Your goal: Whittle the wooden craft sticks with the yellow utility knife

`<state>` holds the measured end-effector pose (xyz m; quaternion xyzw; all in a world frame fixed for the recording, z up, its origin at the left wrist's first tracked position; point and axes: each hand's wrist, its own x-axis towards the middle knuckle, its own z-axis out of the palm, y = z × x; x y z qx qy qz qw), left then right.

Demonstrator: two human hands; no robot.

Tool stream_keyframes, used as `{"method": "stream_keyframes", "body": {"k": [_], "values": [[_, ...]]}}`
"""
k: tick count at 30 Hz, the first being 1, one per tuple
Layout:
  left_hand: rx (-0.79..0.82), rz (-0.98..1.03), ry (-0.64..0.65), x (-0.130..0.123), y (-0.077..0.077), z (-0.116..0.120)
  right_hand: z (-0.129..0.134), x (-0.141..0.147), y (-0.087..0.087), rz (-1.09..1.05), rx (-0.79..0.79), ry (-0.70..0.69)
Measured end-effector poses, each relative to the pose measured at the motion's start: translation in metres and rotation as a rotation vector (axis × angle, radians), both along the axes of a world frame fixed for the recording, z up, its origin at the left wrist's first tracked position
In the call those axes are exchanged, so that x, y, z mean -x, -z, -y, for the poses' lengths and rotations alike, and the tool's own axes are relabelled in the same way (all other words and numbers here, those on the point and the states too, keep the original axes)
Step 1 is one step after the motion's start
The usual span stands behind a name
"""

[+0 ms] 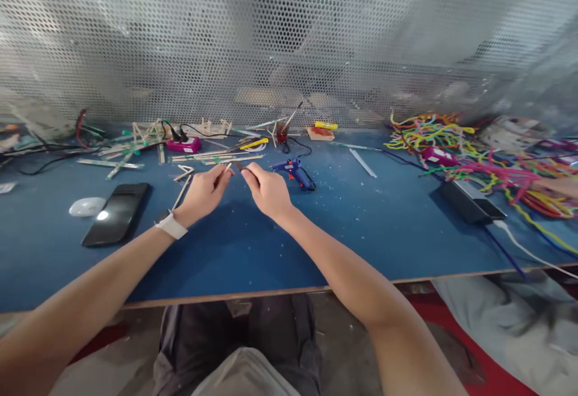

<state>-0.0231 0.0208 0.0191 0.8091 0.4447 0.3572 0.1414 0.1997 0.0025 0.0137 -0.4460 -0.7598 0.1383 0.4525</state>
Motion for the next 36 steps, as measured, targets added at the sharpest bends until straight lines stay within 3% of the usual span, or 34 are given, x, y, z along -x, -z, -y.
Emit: {"method": "stream_keyframes", "body": {"k": [10, 23, 30, 36], "values": [[-0.033, -0.063, 0.014, 0.000, 0.006, -0.005, 0.002, 0.003, -0.006, 0.003, -0.018, 0.017], [-0.217, 0.132, 0.180, -0.008, 0.022, -0.010, -0.006, 0.003, 0.006, 0.040, -0.087, -0.095], [-0.124, 0.244, 0.247, -0.009, 0.018, -0.005, -0.002, 0.003, 0.009, -0.151, 0.209, -0.247], [-0.180, 0.089, 0.227, -0.005, 0.021, -0.006, -0.009, 0.001, 0.010, -0.319, 0.408, -0.404]]}}
